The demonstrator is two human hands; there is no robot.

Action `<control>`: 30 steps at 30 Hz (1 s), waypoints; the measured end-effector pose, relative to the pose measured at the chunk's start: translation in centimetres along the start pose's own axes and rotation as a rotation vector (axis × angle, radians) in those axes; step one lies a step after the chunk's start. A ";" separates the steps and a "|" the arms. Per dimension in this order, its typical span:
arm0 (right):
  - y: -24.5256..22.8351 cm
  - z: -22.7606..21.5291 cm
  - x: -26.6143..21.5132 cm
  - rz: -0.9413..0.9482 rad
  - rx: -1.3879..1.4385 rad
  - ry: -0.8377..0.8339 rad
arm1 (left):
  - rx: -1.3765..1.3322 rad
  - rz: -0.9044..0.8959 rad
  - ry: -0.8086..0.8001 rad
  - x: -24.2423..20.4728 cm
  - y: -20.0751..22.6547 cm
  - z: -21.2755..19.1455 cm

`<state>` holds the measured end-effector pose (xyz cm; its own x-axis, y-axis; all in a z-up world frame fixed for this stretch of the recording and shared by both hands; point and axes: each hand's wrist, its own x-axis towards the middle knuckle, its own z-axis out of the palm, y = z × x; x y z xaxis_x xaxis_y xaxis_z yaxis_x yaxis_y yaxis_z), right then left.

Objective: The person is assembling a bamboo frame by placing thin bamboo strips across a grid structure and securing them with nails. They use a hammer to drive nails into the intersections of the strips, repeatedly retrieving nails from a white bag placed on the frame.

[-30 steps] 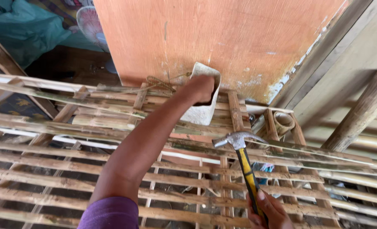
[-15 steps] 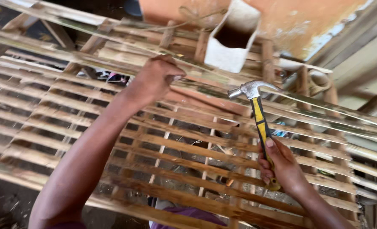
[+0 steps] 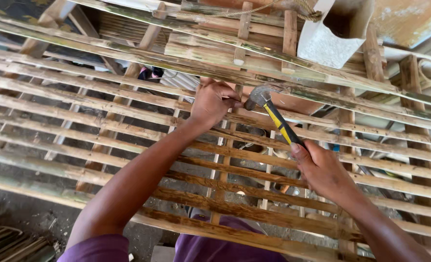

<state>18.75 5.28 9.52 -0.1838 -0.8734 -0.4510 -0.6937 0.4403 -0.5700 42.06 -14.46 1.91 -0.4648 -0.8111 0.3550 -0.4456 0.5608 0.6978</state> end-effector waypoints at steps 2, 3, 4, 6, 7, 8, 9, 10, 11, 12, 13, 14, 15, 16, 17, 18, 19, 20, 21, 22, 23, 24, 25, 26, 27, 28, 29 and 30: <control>0.9 0.4 -0.9 0.001 0.127 0.049 | 0.060 -0.009 -0.001 -0.1 0.3 0.5; 0.9 0.5 -1.2 -0.009 0.154 0.055 | 0.065 -0.071 -0.023 0.0 0.3 0.4; 0.8 0.7 -1.7 -0.019 0.181 0.061 | 0.070 -0.132 -0.045 0.1 0.4 0.2; 0.3 0.8 -2.3 -0.129 0.246 0.096 | 0.085 -0.178 -0.046 0.3 0.6 0.1; 0.0 0.8 -2.4 -0.226 0.288 0.125 | 0.096 -0.163 -0.030 0.3 0.6 0.2; -0.3 0.8 -2.3 -0.324 0.329 0.154 | 0.106 -0.147 -0.013 0.5 0.6 0.3; -0.5 0.9 -2.0 -0.373 0.297 0.207 | 0.107 -0.147 -0.017 0.4 0.6 0.4; -0.8 1.1 -1.4 -0.422 0.265 0.260 | 0.108 -0.146 -0.021 0.4 0.5 0.5; -1.1 1.3 -0.5 -0.475 0.234 0.311 | 0.114 -0.146 -0.022 0.4 0.3 0.3; -1.2 1.3 0.2 -0.331 0.134 0.200 | 0.125 -0.160 -0.034 0.3 0.3 0.2; -1.0 1.3 0.7 -0.181 0.034 0.091 | 0.135 -0.174 -0.049 0.3 0.4 0.1; -0.6 1.3 0.7 -0.031 -0.066 -0.016 | 0.145 -0.187 -0.064 0.1 0.4 0.1; 0.0 1.0 0.9 -0.063 -0.025 0.008 | 0.135 -0.193 -0.081 0.4 0.4 0.3; 0.7 0.7 0.8 -0.096 0.016 0.032 | 0.125 -0.199 -0.098 0.8 0.2 0.4; 1.3 0.7 0.7 -0.137 0.060 0.044 | 0.125 -0.215 -0.112 0.5 0.0 0.0; 1.8 0.7 0.4 -0.175 0.113 0.054 | 0.048 -0.148 -0.115 0.4 -0.4 -0.6; 2.3 0.7 0.3 -0.211 0.166 0.062 | -0.030 -0.082 -0.116 0.3 -1.1 -1.2; 2.7 0.9 0.5 -0.246 0.218 0.070 | -0.108 -0.015 -0.118 0.1 -1.5 -1.4; 3.0 0.9 0.5 -0.226 0.207 0.060 | -0.004 -0.002 -0.146 0.3 -2.0 -1.8; 3.2 0.9 0.8 -0.205 0.195 0.049 | 0.101 0.012 -0.173 0.4 -2.3 -2.0; 3.3 0.9 0.6 -0.170 0.181 0.036 | 0.194 0.021 -0.210 0.2 -2.6 -1.7; 3.3 0.7 0.4 -0.165 0.209 0.033 | 0.221 0.080 -0.191 0.1 -3.0 -1.5; 2.9 0.4 0.3 -0.162 0.234 0.031 | 0.248 0.140 -0.169 -0.1 -3.1 -1.1; 2.3 -0.1 -0.1 -0.159 0.260 0.030 | 0.275 0.200 -0.147 -0.1 -3.3 -0.9; 1.6 -0.5 -0.6 -0.277 0.279 0.085 | 0.260 0.186 -0.147 -0.8 -3.2 -0.6; 0.8 -1.3 -1.7 -0.394 0.300 0.141 | 0.246 0.172 -0.146 -1.4 -3.0 -0.4; -0.3 -2.1 -1.7 -0.527 0.319 0.213 | 0.240 0.174 -0.134 -0.8 -3.1 -0.6; -1.4 -2.6 -1.7 -0.605 0.391 0.235 | 0.260 0.192 -0.127 -0.3 -2.9 -0.7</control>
<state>18.23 5.63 12.91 -0.0237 -0.9883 0.1509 -0.4313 -0.1261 -0.8934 44.05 -15.92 0.19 -0.6434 -0.6685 0.3729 -0.5129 0.7381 0.4383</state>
